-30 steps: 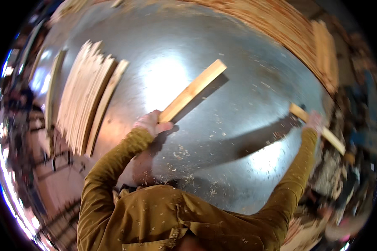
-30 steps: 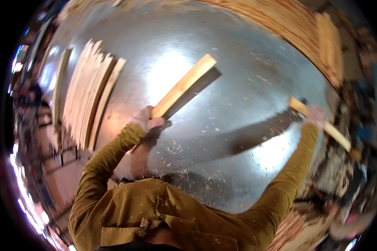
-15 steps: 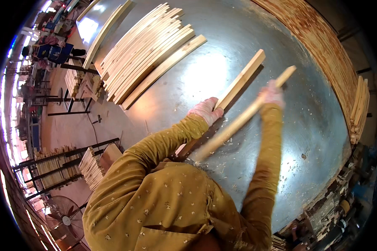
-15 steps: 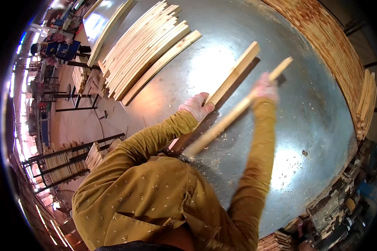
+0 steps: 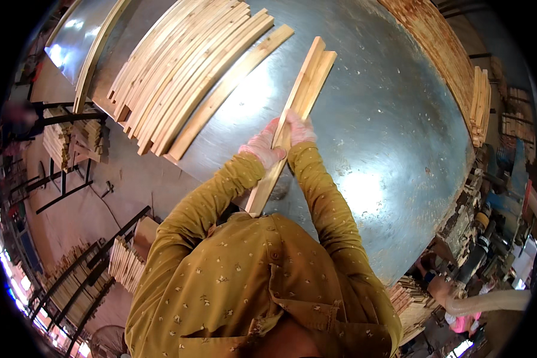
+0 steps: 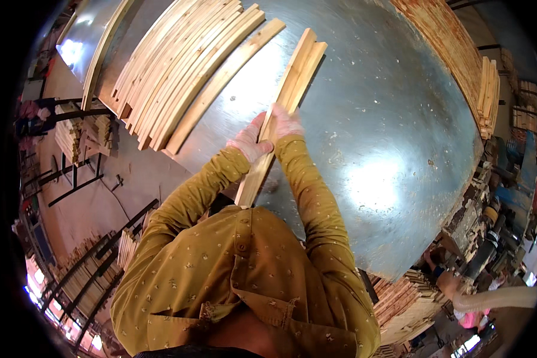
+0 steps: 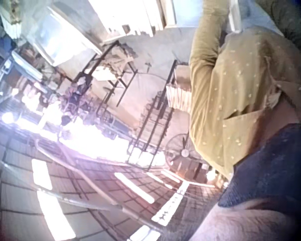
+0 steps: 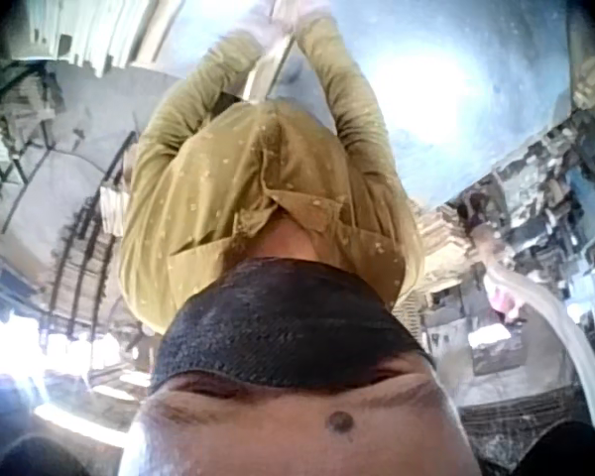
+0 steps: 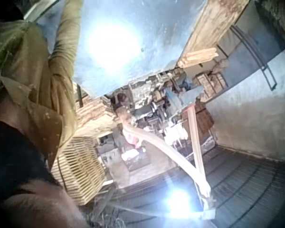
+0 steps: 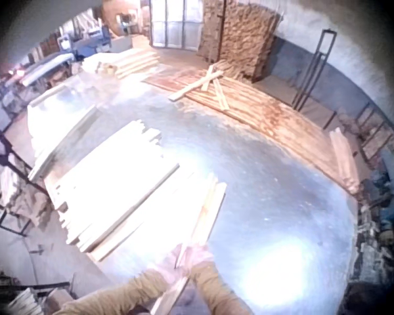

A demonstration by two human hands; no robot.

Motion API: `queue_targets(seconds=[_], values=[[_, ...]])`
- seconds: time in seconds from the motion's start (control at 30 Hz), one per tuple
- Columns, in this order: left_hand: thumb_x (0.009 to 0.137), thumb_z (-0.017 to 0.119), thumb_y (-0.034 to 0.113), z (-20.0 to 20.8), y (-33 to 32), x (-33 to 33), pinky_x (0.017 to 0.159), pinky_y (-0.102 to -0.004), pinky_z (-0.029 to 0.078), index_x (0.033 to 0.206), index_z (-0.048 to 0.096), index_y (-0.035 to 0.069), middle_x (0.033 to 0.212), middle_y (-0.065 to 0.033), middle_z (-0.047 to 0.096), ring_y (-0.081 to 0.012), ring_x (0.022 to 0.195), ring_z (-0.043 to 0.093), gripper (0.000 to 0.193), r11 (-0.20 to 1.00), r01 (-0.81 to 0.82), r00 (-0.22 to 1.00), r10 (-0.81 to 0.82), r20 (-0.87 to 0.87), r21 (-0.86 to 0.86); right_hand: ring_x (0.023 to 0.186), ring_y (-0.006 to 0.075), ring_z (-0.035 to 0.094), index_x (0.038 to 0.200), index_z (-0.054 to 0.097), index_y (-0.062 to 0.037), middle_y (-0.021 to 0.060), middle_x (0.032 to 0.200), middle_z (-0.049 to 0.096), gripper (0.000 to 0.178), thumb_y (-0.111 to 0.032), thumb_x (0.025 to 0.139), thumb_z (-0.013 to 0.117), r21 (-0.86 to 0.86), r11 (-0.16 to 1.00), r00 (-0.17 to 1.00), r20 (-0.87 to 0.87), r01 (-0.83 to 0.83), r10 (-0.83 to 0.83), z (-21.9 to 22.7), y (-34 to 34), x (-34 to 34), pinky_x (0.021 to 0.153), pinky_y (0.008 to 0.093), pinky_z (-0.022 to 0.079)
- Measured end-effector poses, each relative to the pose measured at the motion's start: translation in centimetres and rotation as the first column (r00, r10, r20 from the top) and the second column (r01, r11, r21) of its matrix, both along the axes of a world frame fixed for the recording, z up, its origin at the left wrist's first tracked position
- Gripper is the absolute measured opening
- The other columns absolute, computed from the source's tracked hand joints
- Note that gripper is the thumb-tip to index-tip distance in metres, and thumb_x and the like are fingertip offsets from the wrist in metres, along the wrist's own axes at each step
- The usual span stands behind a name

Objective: The person sorts and stacks thin wooden planks on a metal table. They repeatedly pick up planks, inspect them, and arrange them into neat piles, occasionally moving stacks to different locations on the table.

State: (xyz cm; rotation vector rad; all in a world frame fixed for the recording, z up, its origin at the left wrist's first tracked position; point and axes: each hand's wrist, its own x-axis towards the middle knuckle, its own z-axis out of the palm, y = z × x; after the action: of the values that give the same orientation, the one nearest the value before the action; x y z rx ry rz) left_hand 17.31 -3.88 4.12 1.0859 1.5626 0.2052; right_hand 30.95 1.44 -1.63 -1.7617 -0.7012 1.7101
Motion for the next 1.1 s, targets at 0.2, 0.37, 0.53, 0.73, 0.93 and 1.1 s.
queue_targets(seconds=[0.2, 0.37, 0.53, 0.73, 0.93, 1.1], values=[[0.087, 0.063, 0.017, -2.1, 1.3, -13.5, 0.111, -0.0387, 0.04, 0.147, 0.039, 0.006, 0.138, -0.0238, 0.052, -0.0349, 0.127, 0.052, 0.066, 0.789, 0.279, 0.923, -0.062, -0.381, 0.548, 0.098, 0.0324, 0.066, 0.142, 0.041, 0.0035, 0.0205, 0.1, 0.068, 0.08, -0.033, 0.08, 0.074, 0.033, 0.959, 0.956, 0.076, 0.28, -0.282, 0.4, 1.2, -8.7, 0.09, 0.0419, 0.053], [0.087, 0.063, 0.013, 4.5, 7.9, -35.1, 0.094, -0.0441, 0.05, 0.146, 0.04, 0.011, 0.126, -0.0236, 0.059, -0.0402, 0.111, 0.06, 0.064, 0.82, 0.238, 0.776, 0.162, -0.61, 0.52, 0.127, 0.0407, 0.052, 0.153, 0.018, -0.0032, 0.0285, 0.139, 0.045, 0.108, -0.037, 0.072, 0.081, -0.062, 0.998, 0.594, 0.802, -0.015, 0.059, 3.6, 5.8, -20.3, 0.109, 0.0442, 0.042], [0.086, 0.065, 0.024, 2.8, 11.2, -54.9, 0.103, -0.0512, 0.04, 0.148, 0.037, 0.019, 0.126, -0.0131, 0.06, -0.0339, 0.117, 0.056, 0.069, 0.806, 0.366, 0.445, 0.288, -0.848, 0.466, 0.13, 0.0407, 0.049, 0.156, 0.009, -0.0084, 0.0248, 0.148, 0.037, 0.117, -0.037, 0.069, 0.083, -0.123, 0.991, 0.508, 0.858, 0.058, 0.076, 2.8, 8.0, -25.6, 0.109, 0.0442, 0.043], [0.072, 0.076, 0.037, 2.2, 13.8, -62.9, 0.111, -0.0465, 0.033, 0.136, 0.053, 0.027, 0.15, -0.0133, 0.04, -0.0335, 0.135, 0.042, 0.069, 0.924, 0.057, 0.217, 0.358, -0.908, 0.378, 0.124, 0.0398, 0.056, 0.159, 0.005, -0.0139, 0.028, 0.152, 0.035, 0.099, -0.026, 0.086, 0.071, -0.08, 0.989, 0.641, 0.767, 0.123, -0.018, 1.2, 9.1, -25.3, 0.105, 0.0427, 0.048], [0.078, 0.07, 0.054, -0.8, 13.4, -66.3, 0.107, -0.0481, 0.039, 0.149, 0.029, 0.013, 0.141, -0.0182, 0.051, -0.0376, 0.127, 0.052, 0.091, 0.956, -0.157, 0.322, 0.288, -0.902, 0.249, 0.117, 0.0375, 0.061, 0.159, 0.012, -0.014, 0.0282, 0.132, 0.058, 0.084, -0.049, 0.096, 0.055, -0.064, 0.997, 0.604, 0.793, -0.033, 0.071, 2.2, 8.0, -26.1, 0.098, 0.0396, 0.05], [0.088, 0.066, 0.051, -5.2, 14.4, -58.7, 0.108, -0.0451, 0.041, 0.148, 0.039, 0.007, 0.151, -0.022, 0.039, -0.0384, 0.125, 0.053, 0.079, 0.699, 0.266, 0.703, 0.331, -0.63, 0.664, 0.12, 0.0451, 0.056, 0.153, 0.031, -0.0083, 0.0289, 0.127, 0.06, 0.08, -0.062, 0.094, 0.044, 0.023, 0.997, 0.611, 0.791, -0.07, 0.025, 0.5, 6.7, -24.8, 0.103, 0.0451, 0.044]])
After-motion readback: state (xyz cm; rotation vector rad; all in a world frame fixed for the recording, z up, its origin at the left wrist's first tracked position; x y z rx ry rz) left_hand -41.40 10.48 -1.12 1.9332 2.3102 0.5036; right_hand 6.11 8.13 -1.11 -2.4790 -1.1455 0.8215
